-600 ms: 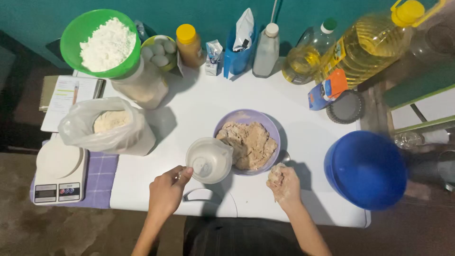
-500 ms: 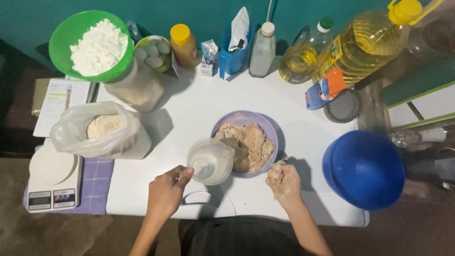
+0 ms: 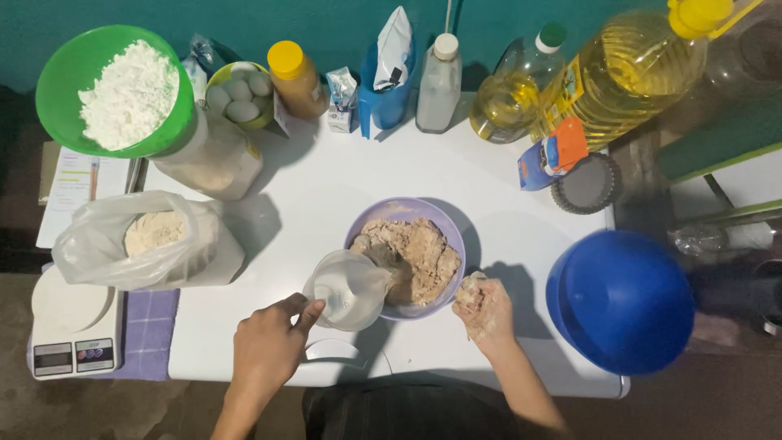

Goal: The recorder is kneading dough in a purple bowl on a table with various ingredients.

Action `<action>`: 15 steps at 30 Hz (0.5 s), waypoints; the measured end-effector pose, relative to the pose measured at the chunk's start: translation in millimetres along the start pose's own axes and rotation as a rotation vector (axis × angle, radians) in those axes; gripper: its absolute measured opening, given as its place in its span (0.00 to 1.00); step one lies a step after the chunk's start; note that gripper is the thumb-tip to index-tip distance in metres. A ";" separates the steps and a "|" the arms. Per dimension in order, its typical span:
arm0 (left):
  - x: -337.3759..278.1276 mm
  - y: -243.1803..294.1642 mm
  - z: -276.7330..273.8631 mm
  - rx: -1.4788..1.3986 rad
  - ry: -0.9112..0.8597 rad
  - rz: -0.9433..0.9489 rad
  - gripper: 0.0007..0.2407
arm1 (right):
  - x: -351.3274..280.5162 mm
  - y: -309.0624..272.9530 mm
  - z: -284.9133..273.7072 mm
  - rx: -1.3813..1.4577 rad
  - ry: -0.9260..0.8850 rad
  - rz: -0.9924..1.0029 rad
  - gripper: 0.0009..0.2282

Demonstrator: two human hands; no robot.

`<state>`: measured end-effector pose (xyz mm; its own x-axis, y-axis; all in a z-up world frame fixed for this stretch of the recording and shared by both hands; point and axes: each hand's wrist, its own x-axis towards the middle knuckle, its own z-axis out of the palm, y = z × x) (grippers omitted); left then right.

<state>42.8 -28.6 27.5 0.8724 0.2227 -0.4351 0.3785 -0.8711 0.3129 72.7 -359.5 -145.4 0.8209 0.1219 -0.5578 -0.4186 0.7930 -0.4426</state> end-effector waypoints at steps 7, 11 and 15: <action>8.5 12.1 -10.4 0.052 0.040 -0.054 0.22 | 9.4 -3.5 -10.3 -0.008 -0.026 0.005 0.09; 17.3 13.8 -13.7 -0.026 0.062 -0.077 0.21 | 7.7 -6.3 -5.9 -0.024 -0.011 0.009 0.08; 35.3 -7.1 1.7 -0.282 0.130 -0.025 0.21 | 15.0 -6.8 -10.7 -0.013 0.009 0.021 0.08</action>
<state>70.4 -15.3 8.5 0.8869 0.3128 -0.3399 0.4557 -0.7125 0.5335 83.6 -369.4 -158.3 0.8087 0.1332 -0.5729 -0.4405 0.7827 -0.4398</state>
